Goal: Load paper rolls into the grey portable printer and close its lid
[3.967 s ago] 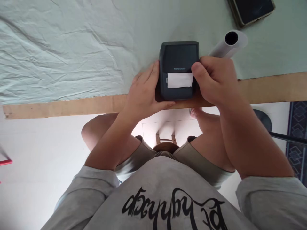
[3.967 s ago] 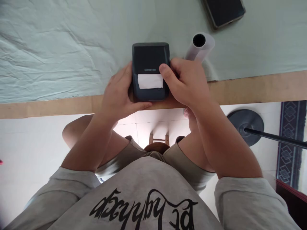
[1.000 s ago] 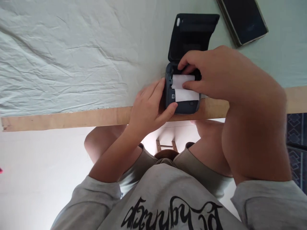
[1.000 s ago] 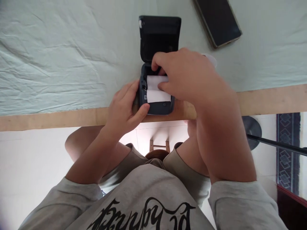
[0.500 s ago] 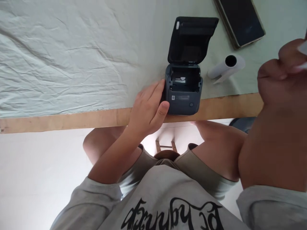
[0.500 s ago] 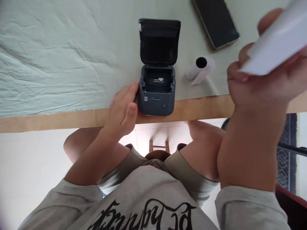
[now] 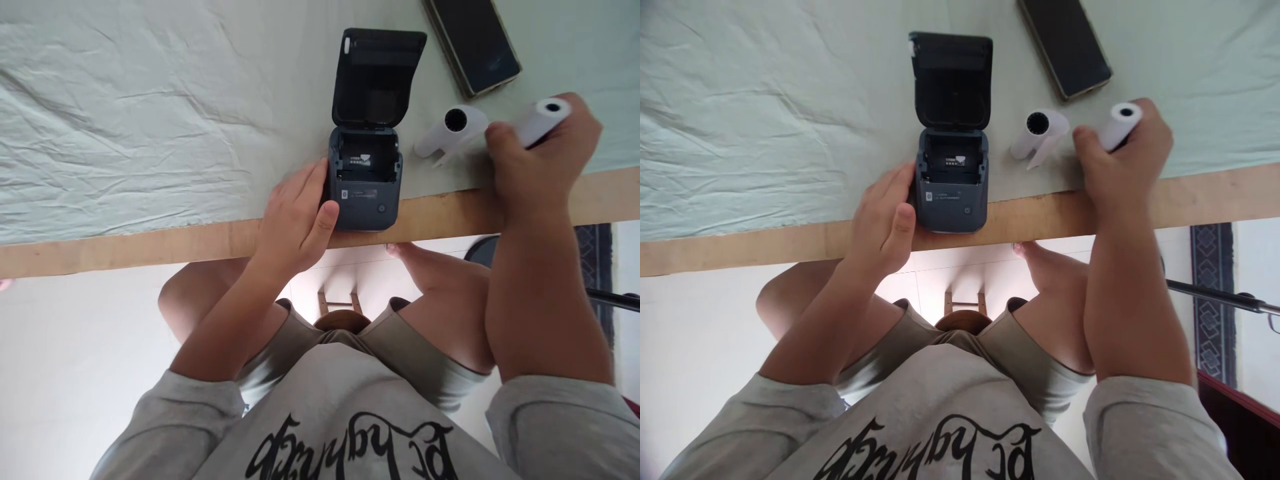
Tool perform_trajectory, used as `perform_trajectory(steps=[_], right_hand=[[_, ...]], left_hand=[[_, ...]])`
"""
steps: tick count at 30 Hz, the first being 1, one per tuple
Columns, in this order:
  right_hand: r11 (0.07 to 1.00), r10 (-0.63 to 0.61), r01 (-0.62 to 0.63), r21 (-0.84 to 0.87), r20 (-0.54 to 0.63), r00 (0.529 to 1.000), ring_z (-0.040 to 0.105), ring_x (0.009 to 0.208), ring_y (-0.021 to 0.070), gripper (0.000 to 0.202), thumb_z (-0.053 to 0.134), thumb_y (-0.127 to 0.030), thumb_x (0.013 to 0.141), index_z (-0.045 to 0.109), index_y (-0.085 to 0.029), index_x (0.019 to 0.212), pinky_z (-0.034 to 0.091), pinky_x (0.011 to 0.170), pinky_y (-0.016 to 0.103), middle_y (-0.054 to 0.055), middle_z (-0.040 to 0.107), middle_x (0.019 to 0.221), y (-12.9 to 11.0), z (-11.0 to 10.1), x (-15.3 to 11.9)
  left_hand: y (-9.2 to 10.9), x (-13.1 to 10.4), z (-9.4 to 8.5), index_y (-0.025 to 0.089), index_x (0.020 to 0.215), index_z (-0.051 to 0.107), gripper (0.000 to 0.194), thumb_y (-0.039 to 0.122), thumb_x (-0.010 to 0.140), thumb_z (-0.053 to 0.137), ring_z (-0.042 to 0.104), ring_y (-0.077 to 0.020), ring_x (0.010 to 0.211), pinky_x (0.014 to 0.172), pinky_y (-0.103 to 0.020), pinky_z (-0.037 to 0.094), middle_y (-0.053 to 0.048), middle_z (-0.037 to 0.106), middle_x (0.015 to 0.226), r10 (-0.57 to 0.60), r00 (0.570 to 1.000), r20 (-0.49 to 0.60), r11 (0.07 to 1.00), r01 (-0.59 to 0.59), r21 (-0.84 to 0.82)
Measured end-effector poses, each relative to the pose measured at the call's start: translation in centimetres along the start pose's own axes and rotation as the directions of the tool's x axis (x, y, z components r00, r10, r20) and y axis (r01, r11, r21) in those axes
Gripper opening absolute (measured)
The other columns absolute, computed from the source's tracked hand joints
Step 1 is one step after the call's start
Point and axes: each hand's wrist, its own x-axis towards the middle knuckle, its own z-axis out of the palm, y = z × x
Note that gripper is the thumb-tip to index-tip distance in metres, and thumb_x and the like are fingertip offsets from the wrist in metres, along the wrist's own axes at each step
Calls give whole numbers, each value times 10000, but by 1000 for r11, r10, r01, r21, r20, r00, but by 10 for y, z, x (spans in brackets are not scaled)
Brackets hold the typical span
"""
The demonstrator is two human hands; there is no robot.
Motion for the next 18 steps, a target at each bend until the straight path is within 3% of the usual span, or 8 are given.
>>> perform_trajectory(steps=[3, 7, 10, 13, 18], right_hand=[[1000, 11, -11, -16, 12, 1000, 586, 830, 167, 384, 785, -115, 618, 518, -216, 876, 447, 765, 335, 2, 611, 883, -2, -3, 0], [997, -30, 25, 68, 71, 997, 608, 939, 193, 464, 734, -100, 610, 543, -219, 1016, 436, 818, 349, 17, 638, 999, -8, -7, -2], [961, -154, 168, 219, -81, 985, 597, 1021, 211, 444, 573, -129, 652, 528, -216, 1085, 425, 854, 390, 47, 600, 1066, -14, -13, -9], [889, -322, 375, 263, -223, 920, 578, 1062, 232, 418, 518, -206, 711, 562, -223, 1126, 420, 891, 433, 60, 572, 1107, -28, -17, -21], [857, -476, 479, 189, -61, 877, 594, 1174, 282, 490, 605, -198, 711, 548, -187, 1198, 469, 1016, 480, 138, 607, 1195, -61, -11, -37]], left_hand=[[1, 0, -1, 117, 1446, 472, 810, 658, 1019, 47, 561, -314, 1313, 1079, -457, 442, -191, 595, 1393, -2, 1000, -2, 1000, 2, 5], [1, 0, -2, 127, 1459, 454, 815, 673, 1009, 50, 537, -331, 1332, 1100, -483, 417, -198, 571, 1422, -14, 1000, 18, 1000, 14, -20], [0, 0, -2, 98, 1457, 453, 838, 675, 1005, 46, 541, -339, 1322, 1097, -481, 415, -215, 562, 1427, -20, 1000, 24, 999, 21, -29], [-1, -1, -1, 104, 1462, 449, 820, 664, 1012, 54, 531, -330, 1337, 1110, -470, 407, -209, 557, 1436, -17, 999, 29, 1000, 17, -26], [-1, -1, -1, 149, 1474, 441, 787, 662, 1012, 64, 529, -322, 1339, 1113, -471, 404, -190, 554, 1449, -20, 1000, 24, 999, 21, -25]])
